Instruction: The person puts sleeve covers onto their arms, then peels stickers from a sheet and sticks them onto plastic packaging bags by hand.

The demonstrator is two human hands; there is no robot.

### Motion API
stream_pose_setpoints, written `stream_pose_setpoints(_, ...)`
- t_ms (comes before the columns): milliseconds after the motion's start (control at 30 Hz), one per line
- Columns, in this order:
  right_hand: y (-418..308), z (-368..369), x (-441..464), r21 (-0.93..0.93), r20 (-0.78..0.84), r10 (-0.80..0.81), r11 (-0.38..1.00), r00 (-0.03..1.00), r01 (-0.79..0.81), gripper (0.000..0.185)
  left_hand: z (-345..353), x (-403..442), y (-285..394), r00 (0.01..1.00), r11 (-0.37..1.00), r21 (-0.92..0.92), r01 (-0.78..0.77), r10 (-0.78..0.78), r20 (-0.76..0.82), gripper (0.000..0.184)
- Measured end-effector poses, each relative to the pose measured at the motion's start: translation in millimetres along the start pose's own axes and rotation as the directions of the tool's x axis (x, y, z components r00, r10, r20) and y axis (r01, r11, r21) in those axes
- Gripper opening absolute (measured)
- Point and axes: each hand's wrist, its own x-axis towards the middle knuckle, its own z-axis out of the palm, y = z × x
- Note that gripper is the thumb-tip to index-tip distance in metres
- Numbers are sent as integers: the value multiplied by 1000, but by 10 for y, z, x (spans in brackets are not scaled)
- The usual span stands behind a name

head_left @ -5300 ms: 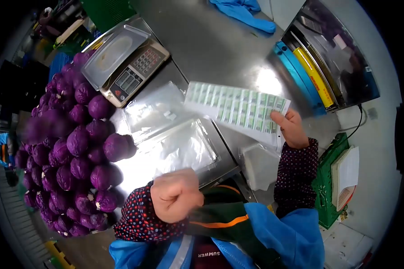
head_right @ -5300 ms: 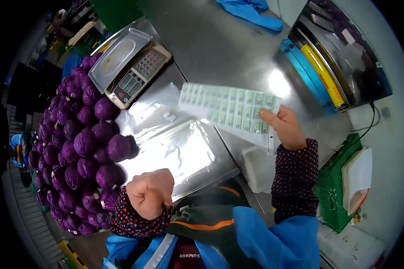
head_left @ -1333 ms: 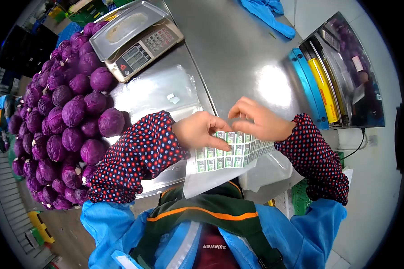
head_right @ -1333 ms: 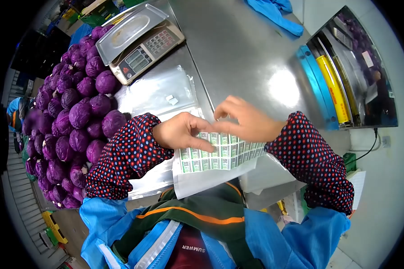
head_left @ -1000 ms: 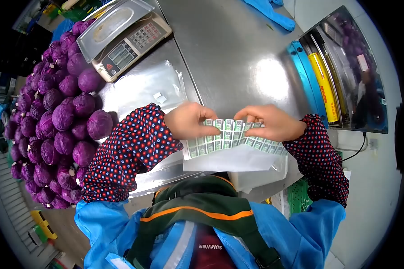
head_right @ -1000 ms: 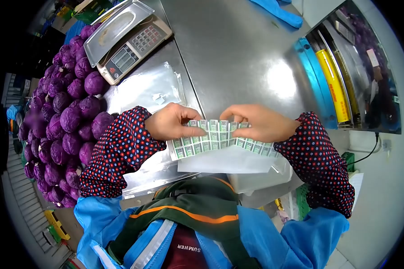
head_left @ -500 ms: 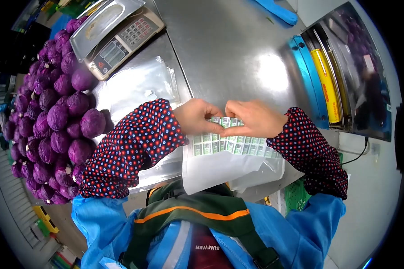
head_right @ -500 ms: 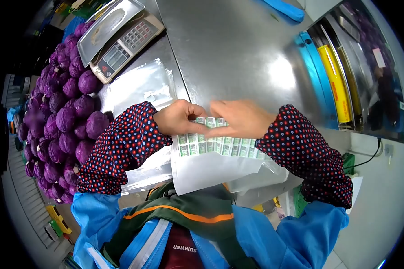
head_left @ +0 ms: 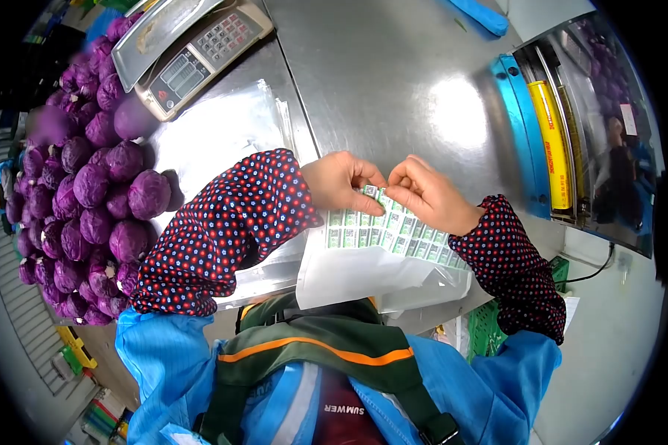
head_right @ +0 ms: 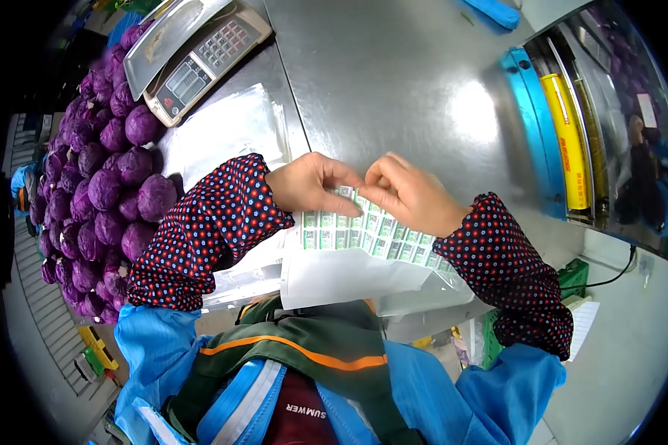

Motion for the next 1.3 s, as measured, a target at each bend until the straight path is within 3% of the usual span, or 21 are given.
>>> stream_pose_setpoints(100,-5,-58,33,-39,68,3,999,998,-1,20,-13,28,-27,1000,1000,19,-5,5,8,32)
stream_pose_setpoints(300,-38,-45,30,-63,29,34,998,999,-32,19,-73,82,-57,1000,999,37,9,-9,1,32)
stream_pose_setpoints(400,93,9,-31,-592,29,-281,769,959,243,17,-178,93,-87,994,982,-150,112,-108,37,34)
stream_pose_setpoints(500,164,-11,1,-648,-15,-420,696,907,311,13,-269,257,-376,995,999,1,46,-45,-94,40)
stream_pose_setpoints(567,158,-59,-1,-409,-305,-328,893,894,188,10,-347,442,-636,962,968,250,-17,84,-260,44)
stream_pose_setpoints(600,260,-144,-76,-371,-432,-200,928,879,29,6,-268,459,-695,786,894,438,-98,340,-517,44)
stream_pose_setpoints(633,6,-212,-71,-118,-552,-114,991,826,58,6,-156,332,-761,504,760,643,-94,594,-628,43)
stream_pose_setpoints(667,179,-346,-221,168,-650,185,981,737,-97,7,-92,16,-718,515,806,590,-56,529,-674,42)
stream_pose_setpoints(700,22,-323,-216,242,-771,239,967,591,-76,9,-15,-254,-675,523,848,529,-36,467,-713,40)
stream_pose_setpoints(767,-24,-228,-350,548,-724,428,833,541,74,9,32,-890,-973,411,617,768,172,664,-625,18)
stream_pose_setpoints(800,-47,-82,-357,619,-701,519,784,488,55,9,-54,-1260,-1092,445,544,768,337,627,-639,12)
stream_pose_setpoints(833,-33,152,-362,686,-669,608,727,427,41,9,-219,-1600,-1111,560,479,609,633,260,-787,12)
stream_pose_setpoints(867,3,387,-364,748,-628,692,663,356,31,10,-349,-2015,-1083,286,585,564,582,503,-816,30)
stream_pose_setpoints(900,94,632,-370,817,-517,725,577,456,9,11,-392,-2257,-1259,23,508,352,786,544,-839,64)
stream_pose_setpoints(967,-49,1081,-283,871,-340,733,482,589,-97,11,-716,-2634,-1616,-66,487,177,855,441,-895,97)
stream_pose_setpoints(1000,-288,1356,-115,861,-278,729,478,626,-175,11,-852,-2822,-1818,40,415,202,887,366,-930,102)
stream_pose_setpoints(1033,-306,1581,-14,898,-285,675,437,681,-57,11,-961,-2977,-1971,140,347,237,908,281,-949,107)
stream_pose_setpoints(1067,-488,1676,96,915,-206,643,394,738,-88,11,-1014,-3089,-1962,193,371,281,885,258,-947,108)
stream_pose_setpoints(1167,-800,1871,361,848,-133,593,483,794,-219,14,-1009,-3232,-1945,233,429,335,839,273,-933,99)
stream_pose_setpoints(1233,-819,1940,530,836,-128,641,480,757,-266,17,-974,-3245,-2026,176,416,375,829,442,-880,66)
stream_pose_setpoints(1300,-797,1982,563,820,-132,639,500,757,-279,19,-1027,-3344,-2119,257,424,504,752,516,-817,40)
